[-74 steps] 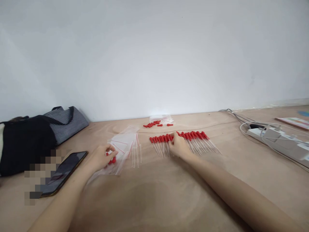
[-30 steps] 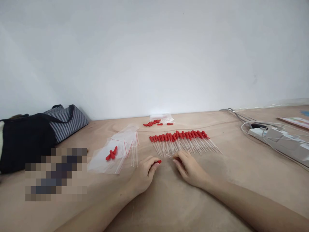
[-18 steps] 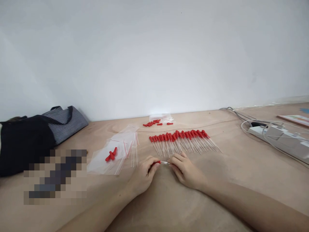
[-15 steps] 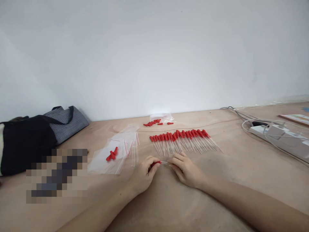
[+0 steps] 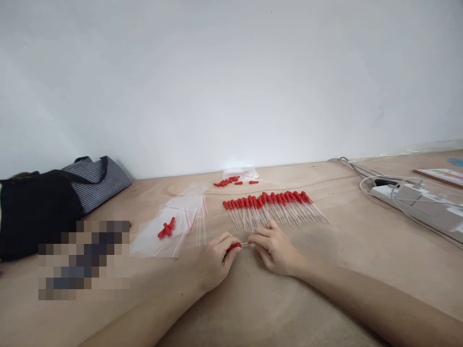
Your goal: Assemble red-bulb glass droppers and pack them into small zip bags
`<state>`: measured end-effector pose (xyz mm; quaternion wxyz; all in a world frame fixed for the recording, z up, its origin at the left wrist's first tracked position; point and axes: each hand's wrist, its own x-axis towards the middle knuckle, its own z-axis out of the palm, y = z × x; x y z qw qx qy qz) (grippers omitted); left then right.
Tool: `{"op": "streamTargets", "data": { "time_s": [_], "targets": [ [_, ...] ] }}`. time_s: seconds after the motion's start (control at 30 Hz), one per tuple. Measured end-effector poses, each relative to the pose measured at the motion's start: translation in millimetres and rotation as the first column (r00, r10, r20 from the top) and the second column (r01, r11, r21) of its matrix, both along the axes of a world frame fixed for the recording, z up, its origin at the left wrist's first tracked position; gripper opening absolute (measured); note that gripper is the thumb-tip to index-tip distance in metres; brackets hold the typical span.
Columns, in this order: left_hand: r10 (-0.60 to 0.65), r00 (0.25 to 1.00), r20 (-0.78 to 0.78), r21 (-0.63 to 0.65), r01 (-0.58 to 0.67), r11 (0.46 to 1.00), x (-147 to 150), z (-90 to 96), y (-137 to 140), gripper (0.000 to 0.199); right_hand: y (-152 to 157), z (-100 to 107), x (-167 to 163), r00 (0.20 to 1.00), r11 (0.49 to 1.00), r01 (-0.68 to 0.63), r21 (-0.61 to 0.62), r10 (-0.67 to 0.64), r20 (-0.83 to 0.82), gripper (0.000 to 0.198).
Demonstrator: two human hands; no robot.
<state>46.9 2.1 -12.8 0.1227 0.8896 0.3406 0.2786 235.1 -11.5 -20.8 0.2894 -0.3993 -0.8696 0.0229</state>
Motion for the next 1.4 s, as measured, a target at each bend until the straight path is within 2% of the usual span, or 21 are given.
{"op": "streamTargets", "data": {
  "time_s": [0.37,0.7,0.87,0.93,1.0,1.1,1.17,1.2,1.3,1.4],
  "targets": [
    [-0.029,0.998,-0.048,0.127,0.035,0.991,-2,-1.3,2,0.016,-3,2,-4,0.991,0.977,-0.018,-0.21,-0.01,-0.132,0.017],
    [-0.009,0.996,-0.087,0.184,0.025,0.983,-1,2.6,3,0.016,1,4,-5,0.987,0.964,-0.047,-0.263,0.004,-0.163,0.02],
    [-0.01,0.995,-0.103,0.258,0.036,0.966,-4,6.4,8,0.017,1,16,2,1.0,0.98,-0.029,-0.199,0.03,-0.002,0.014],
    [0.031,0.995,-0.097,0.299,-0.001,0.954,-13,11.9,13,0.019,5,20,2,0.999,0.977,-0.025,-0.213,0.03,0.018,0.014],
    [0.155,0.985,-0.073,0.329,-0.123,0.936,-28,20.0,22,0.025,15,24,-2,0.999,0.963,0.028,-0.269,-0.04,-0.037,0.016],
    [0.426,0.904,-0.03,0.273,-0.402,0.874,-62,33.7,42,0.022,38,30,-18,0.951,0.91,0.224,-0.349,-0.282,-0.123,0.016],
    [0.612,0.788,-0.063,0.19,-0.593,0.783,-84,41.3,54,0.021,55,33,-32,0.901,0.853,0.376,-0.362,-0.428,-0.071,0.02],
    [0.672,0.729,-0.132,0.174,-0.65,0.74,-93,44.2,58,0.021,63,34,-40,0.873,0.818,0.444,-0.366,-0.487,-0.028,0.022],
    [0.747,0.575,-0.334,0.161,-0.746,0.646,-109,49.8,63,0.019,78,32,-59,0.82,0.752,0.545,-0.371,-0.571,0.047,0.022],
    [0.741,0.522,-0.423,0.111,-0.781,0.614,-113,51.5,62,0.023,82,27,-67,0.8,0.727,0.579,-0.37,-0.593,0.088,0.023]
  ]
}}
